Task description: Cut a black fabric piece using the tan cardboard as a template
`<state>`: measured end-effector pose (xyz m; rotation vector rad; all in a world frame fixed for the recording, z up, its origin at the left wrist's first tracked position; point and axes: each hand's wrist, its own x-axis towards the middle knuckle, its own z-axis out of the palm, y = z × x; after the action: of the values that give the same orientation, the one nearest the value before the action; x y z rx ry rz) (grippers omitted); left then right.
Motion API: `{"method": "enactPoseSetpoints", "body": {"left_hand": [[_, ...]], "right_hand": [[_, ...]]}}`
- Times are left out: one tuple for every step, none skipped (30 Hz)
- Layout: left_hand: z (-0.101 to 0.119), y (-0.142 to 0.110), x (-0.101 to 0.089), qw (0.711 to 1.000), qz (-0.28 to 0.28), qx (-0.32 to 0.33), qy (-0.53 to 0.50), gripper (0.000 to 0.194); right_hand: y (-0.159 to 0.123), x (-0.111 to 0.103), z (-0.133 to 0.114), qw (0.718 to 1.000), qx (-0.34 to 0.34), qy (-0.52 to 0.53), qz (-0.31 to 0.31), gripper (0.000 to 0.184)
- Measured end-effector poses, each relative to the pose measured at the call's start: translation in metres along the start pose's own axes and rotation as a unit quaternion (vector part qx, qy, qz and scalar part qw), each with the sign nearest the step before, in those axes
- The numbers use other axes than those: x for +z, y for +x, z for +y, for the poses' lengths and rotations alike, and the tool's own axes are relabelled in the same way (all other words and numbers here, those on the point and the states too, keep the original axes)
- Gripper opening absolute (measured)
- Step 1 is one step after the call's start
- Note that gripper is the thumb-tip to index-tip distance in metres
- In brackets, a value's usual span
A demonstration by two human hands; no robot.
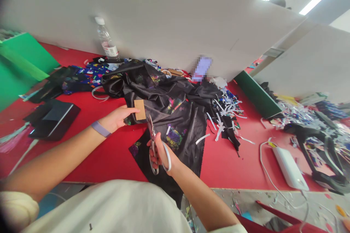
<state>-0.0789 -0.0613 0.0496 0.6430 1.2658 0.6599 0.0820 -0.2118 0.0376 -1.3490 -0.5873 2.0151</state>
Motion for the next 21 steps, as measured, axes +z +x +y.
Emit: {"method": "enactPoseSetpoints", "body": {"left_hand": [[0.000, 0.000, 0.000, 1.000, 0.001, -0.001, 0.001, 0.018], [0.001, -0.001, 0.001, 1.000, 0.003, -0.001, 0.001, 0.018], [0.001, -0.001, 0.001, 1.000, 0.004, -0.001, 0.002, 0.018], [0.001, -0.001, 0.001, 1.000, 0.004, 0.001, 0.002, 0.019], [0.001, -0.002, 0.001, 1.000, 0.004, 0.003, 0.002, 0.019], [0.002, -0.002, 0.001, 1.000, 0.003, 0.005, 0.002, 0.019], [0.002, -0.003, 0.002, 1.000, 0.003, 0.007, 0.002, 0.019], [0.003, -0.003, 0.002, 1.000, 0.002, 0.008, 0.003, 0.018], [0.003, -0.004, 0.002, 1.000, 0.001, 0.009, 0.003, 0.018], [0.004, -0.005, 0.003, 1.000, 0.001, 0.009, 0.004, 0.017], [0.004, -0.005, 0.003, 1.000, 0.002, 0.010, 0.005, 0.017], [0.004, -0.005, 0.003, 1.000, 0.003, 0.010, 0.006, 0.016], [0.004, -0.005, 0.003, 1.000, 0.005, 0.011, 0.007, 0.016], [0.004, -0.005, 0.003, 1.000, 0.006, 0.012, 0.007, 0.016], [0.003, -0.005, 0.003, 1.000, 0.008, 0.014, 0.007, 0.016], [0.003, -0.004, 0.003, 1.000, 0.008, 0.016, 0.007, 0.016], [0.002, -0.003, 0.002, 1.000, 0.009, 0.018, 0.007, 0.017], [0.002, -0.001, 0.001, 1.000, 0.009, 0.020, 0.007, 0.018], [0.001, 0.000, 0.000, 1.000, 0.009, 0.022, 0.008, 0.018], [0.000, 0.002, -0.001, 1.000, 0.010, 0.023, 0.008, 0.019], [0.000, 0.003, -0.002, 1.000, 0.010, 0.024, 0.008, 0.020]], "right_hand": [[0.001, -0.001, 0.000, 1.000, 0.004, -0.001, -0.003, 0.071], [0.002, -0.002, -0.001, 1.000, 0.010, -0.002, -0.007, 0.071], [0.004, -0.003, -0.001, 1.000, 0.014, -0.002, -0.010, 0.072], [0.006, -0.004, -0.001, 1.000, 0.017, -0.001, -0.012, 0.073], [0.008, -0.005, -0.001, 1.000, 0.018, -0.001, -0.012, 0.074], [0.011, -0.006, -0.001, 1.000, 0.017, 0.001, -0.013, 0.075], [0.013, -0.007, -0.001, 1.000, 0.014, 0.005, -0.016, 0.075], [0.015, -0.008, -0.001, 1.000, 0.011, 0.009, -0.022, 0.075], [0.017, -0.008, -0.001, 0.999, 0.007, 0.015, -0.031, 0.075], [0.018, -0.008, -0.001, 0.999, 0.005, 0.020, -0.040, 0.075], [0.019, -0.008, -0.002, 0.999, 0.004, 0.024, -0.046, 0.075], [0.019, -0.008, -0.003, 0.998, 0.003, 0.027, -0.051, 0.075], [0.019, -0.007, -0.003, 0.998, 0.003, 0.029, -0.052, 0.075], [0.020, -0.006, -0.004, 0.998, 0.001, 0.029, -0.051, 0.075], [0.019, -0.006, -0.005, 0.998, -0.002, 0.028, -0.049, 0.074], [0.019, -0.005, -0.005, 0.999, -0.006, 0.027, -0.047, 0.073], [0.019, -0.004, -0.006, 0.999, -0.008, 0.027, -0.044, 0.072], [0.019, -0.004, -0.006, 0.999, -0.009, 0.026, -0.040, 0.072], [0.019, -0.004, -0.007, 0.999, -0.008, 0.025, -0.038, 0.071], [0.018, -0.004, -0.007, 0.999, -0.005, 0.024, -0.035, 0.071], [0.018, -0.004, -0.007, 0.999, -0.003, 0.023, -0.034, 0.071]]}}
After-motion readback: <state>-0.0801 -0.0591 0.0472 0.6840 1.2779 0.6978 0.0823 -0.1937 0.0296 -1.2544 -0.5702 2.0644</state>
